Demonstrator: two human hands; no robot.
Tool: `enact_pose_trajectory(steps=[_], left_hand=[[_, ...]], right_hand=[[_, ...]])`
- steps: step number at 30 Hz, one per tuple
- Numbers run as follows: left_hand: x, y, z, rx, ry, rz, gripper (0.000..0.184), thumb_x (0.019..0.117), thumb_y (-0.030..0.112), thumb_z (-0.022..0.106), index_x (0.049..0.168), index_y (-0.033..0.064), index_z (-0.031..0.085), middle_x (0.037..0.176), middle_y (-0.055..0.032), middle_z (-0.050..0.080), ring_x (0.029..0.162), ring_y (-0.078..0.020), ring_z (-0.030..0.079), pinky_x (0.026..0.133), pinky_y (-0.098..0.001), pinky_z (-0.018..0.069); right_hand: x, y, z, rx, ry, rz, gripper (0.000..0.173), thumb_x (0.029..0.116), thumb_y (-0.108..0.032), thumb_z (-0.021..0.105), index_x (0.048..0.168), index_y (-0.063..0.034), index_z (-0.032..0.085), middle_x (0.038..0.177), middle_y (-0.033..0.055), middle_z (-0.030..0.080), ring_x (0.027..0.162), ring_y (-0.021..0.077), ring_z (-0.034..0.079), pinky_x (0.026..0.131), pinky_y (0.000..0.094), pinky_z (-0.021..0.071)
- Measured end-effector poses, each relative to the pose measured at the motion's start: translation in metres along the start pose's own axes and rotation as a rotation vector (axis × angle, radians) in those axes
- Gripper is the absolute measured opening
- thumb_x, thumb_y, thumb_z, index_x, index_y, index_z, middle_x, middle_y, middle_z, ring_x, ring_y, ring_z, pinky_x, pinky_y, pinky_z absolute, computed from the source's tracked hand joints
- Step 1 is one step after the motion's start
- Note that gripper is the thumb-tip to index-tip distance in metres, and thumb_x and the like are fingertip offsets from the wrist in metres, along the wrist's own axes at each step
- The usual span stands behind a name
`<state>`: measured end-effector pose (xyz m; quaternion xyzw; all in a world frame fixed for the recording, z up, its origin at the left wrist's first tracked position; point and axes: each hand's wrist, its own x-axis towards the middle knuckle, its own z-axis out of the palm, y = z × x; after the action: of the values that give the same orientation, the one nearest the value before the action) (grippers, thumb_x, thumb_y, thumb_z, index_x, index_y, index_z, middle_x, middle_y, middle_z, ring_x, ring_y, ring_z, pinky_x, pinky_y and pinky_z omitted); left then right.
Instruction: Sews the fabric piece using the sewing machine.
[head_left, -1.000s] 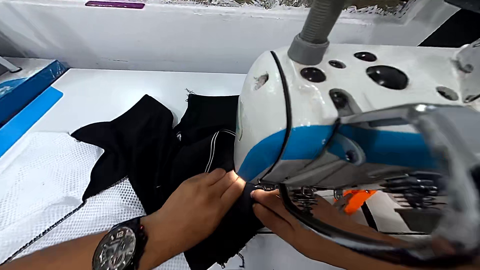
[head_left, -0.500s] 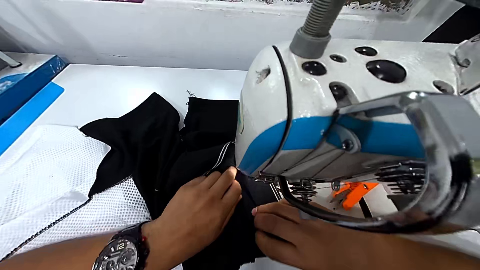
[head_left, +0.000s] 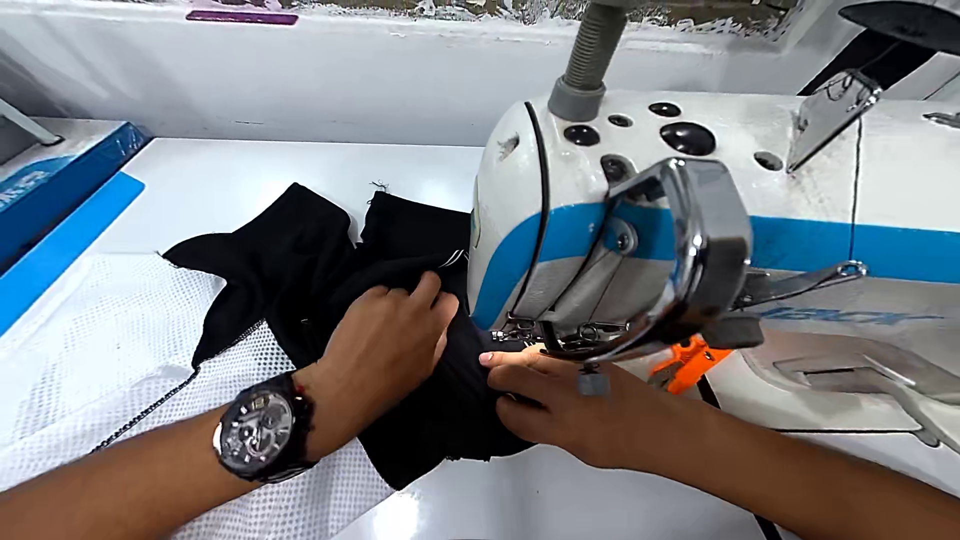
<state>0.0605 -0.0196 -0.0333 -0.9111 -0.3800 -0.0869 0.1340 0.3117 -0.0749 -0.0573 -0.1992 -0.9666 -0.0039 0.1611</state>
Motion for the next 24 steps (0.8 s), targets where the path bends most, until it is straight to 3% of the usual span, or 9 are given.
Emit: enact_pose_trajectory(steps=[2,4,6,8,10,13,17,20,24], left_hand=[[-0.005,0.000,-0.004,-0.014,0.057,0.088,0.019,0.0844,0.025,0.061,0.080,0.0091,0.070,0.074,-0.0089,0.061,0.053,-0.0252,0.060,0.045,-0.0406,0.0457],[-0.013,0.004,-0.003,-0.026,0.085,0.126,0.017,0.0847,0.024,0.058,0.086,0.0128,0.072,0.069,-0.0047,0.061,0.061,-0.0249,0.062,0.055,-0.0426,0.0460],[-0.019,0.007,0.000,-0.037,0.094,0.109,0.020,0.0878,0.020,0.056,0.095,0.0118,0.073,0.082,-0.0067,0.066,0.081,-0.0294,0.066,0.069,-0.0489,0.0511],[-0.020,0.007,0.004,-0.078,0.088,0.084,0.024,0.0887,0.013,0.056,0.105,0.0102,0.073,0.101,-0.0092,0.067,0.097,-0.0310,0.067,0.073,-0.0487,0.0541],[-0.012,0.001,0.007,-0.131,0.058,0.065,0.033,0.0886,0.009,0.058,0.118,0.0112,0.073,0.117,-0.0121,0.068,0.102,-0.0324,0.067,0.071,-0.0483,0.0551],[0.009,-0.012,0.015,-0.289,0.067,0.073,0.025,0.0873,0.006,0.063,0.110,0.0105,0.075,0.119,-0.0115,0.068,0.103,-0.0321,0.067,0.074,-0.0511,0.0526],[0.010,-0.012,0.025,-0.396,0.203,0.160,0.017,0.0869,0.013,0.059,0.093,0.0116,0.075,0.109,-0.0086,0.070,0.097,-0.0270,0.066,0.074,-0.0462,0.0508],[-0.001,-0.004,0.024,-0.405,0.198,0.174,0.028,0.0902,0.016,0.054,0.102,0.0175,0.079,0.101,-0.0045,0.069,0.090,-0.0230,0.065,0.069,-0.0409,0.0489],[0.007,-0.010,0.028,-0.396,0.128,0.165,0.018,0.0876,0.013,0.057,0.091,0.0131,0.075,0.110,-0.0028,0.073,0.112,-0.0258,0.065,0.083,-0.0484,0.0517]], right_hand=[[-0.001,-0.002,0.000,0.023,0.000,-0.002,0.018,0.1053,-0.007,0.046,0.107,-0.0112,0.064,0.127,0.0081,0.068,0.126,0.0252,0.062,0.095,0.0386,0.0566],[-0.003,-0.007,0.000,0.032,0.003,-0.013,0.019,0.1058,-0.007,0.045,0.107,-0.0112,0.064,0.128,0.0082,0.067,0.130,0.0257,0.060,0.101,0.0392,0.0537],[-0.006,-0.010,0.000,0.021,-0.008,-0.009,0.018,0.1061,-0.007,0.044,0.107,-0.0117,0.062,0.132,0.0083,0.065,0.132,0.0257,0.058,0.102,0.0390,0.0529],[-0.008,-0.009,0.001,0.009,-0.002,0.016,0.018,0.1062,-0.007,0.043,0.108,-0.0113,0.061,0.134,0.0090,0.065,0.130,0.0261,0.060,0.099,0.0393,0.0536],[-0.008,-0.007,0.001,-0.031,0.015,0.073,0.018,0.1049,-0.007,0.045,0.110,-0.0113,0.062,0.131,0.0091,0.067,0.121,0.0252,0.065,0.090,0.0396,0.0569],[-0.004,-0.005,0.002,-0.108,0.021,0.144,0.021,0.1014,-0.008,0.048,0.113,-0.0112,0.065,0.123,0.0084,0.070,0.103,0.0221,0.071,0.077,0.0371,0.0578],[-0.003,-0.019,0.000,-0.202,0.028,0.139,0.019,0.1026,-0.008,0.047,0.108,-0.0105,0.065,0.117,0.0091,0.071,0.104,0.0242,0.070,0.076,0.0367,0.0571],[-0.011,-0.033,-0.006,-0.221,0.010,0.127,0.018,0.1049,-0.007,0.044,0.108,-0.0106,0.061,0.119,0.0085,0.071,0.111,0.0251,0.070,0.076,0.0354,0.0581],[-0.011,-0.025,0.000,-0.267,0.035,0.133,0.017,0.1042,-0.007,0.045,0.109,-0.0096,0.061,0.117,0.0086,0.072,0.103,0.0247,0.071,0.073,0.0354,0.0575]])
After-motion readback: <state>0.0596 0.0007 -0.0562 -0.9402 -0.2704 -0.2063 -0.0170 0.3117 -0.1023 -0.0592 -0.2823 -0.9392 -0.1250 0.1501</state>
